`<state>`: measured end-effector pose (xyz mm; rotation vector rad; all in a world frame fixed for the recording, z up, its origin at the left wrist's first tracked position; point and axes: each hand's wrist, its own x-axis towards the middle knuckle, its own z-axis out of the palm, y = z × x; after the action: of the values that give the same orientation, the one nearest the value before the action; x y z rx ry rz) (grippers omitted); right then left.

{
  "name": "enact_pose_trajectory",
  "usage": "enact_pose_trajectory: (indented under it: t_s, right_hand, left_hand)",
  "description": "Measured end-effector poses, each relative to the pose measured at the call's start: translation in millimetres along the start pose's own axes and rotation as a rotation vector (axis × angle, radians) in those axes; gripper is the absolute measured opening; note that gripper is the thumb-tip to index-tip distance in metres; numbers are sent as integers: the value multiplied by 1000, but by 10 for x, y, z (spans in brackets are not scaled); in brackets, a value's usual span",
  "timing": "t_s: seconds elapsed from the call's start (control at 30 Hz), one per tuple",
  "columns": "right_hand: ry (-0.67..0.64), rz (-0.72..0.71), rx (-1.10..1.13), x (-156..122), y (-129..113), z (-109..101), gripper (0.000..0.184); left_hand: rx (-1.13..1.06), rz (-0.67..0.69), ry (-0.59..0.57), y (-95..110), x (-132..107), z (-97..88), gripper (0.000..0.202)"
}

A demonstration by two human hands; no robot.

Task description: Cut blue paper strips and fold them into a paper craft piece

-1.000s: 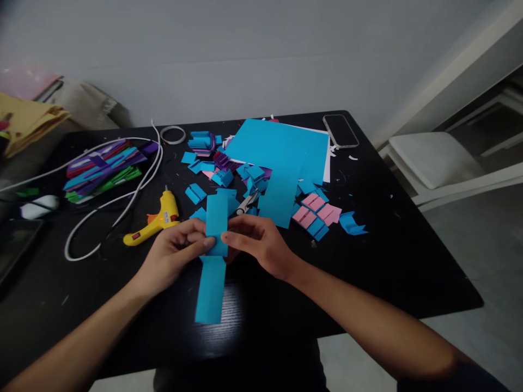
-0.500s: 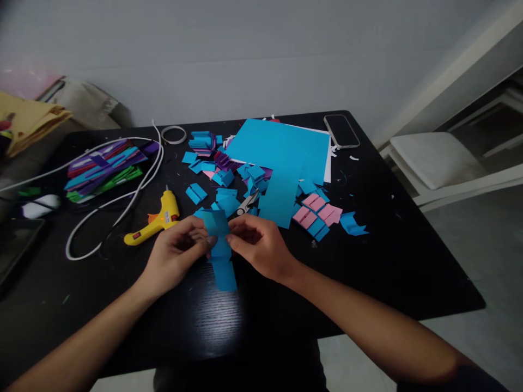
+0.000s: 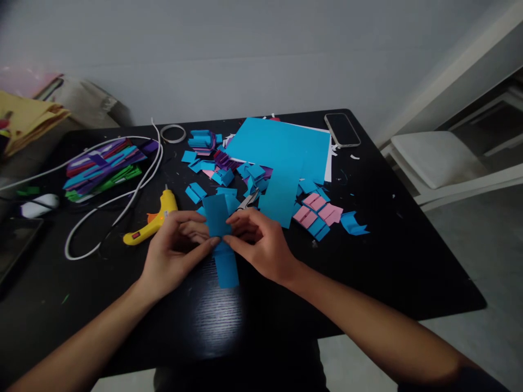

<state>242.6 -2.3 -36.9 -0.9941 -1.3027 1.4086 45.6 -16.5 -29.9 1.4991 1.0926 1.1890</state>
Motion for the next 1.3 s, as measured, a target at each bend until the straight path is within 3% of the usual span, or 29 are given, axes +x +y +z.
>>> enact_pose_trajectory:
  t_s: [0.17,0.4,0.6,0.73,0.83,0.97,1.03,1.13,1.3]
  right_hand:
    - [30,-76,-129,-3,27,-14,15]
    - [2,-257,-377,12,-31,-35,2]
    - [-94,-481,-575,-1,-50,-73,5]
    - [-157,-586,-614,5,-76,-106,5]
    - [-110,-560,-573,44,-102,-140,7]
    - [36,-449,-474,80,-114,-142,12]
    - [27,-420,-432,65,-112,-112,5]
    - [-52,-428,-398,20,-102,-64,15]
    - [-126,-344,-363,-18,-93,-42,5]
  left_hand:
    - [177,81,52,-37,-23,-35,33]
    - [432,198,-54,47,35,-83,4]
    - [455,209,-208,82,22,-87,7]
    - [477,280,-243,102,-2,-115,9]
    - [499,305,-154,118,22,-177,10]
    - [476,224,32,119,68,-231,8]
    - [430,180,0,113,71,-213,8]
    - [330,99,-49,113,50,-149,9]
    - [260,50,-96,141,11,-81,10]
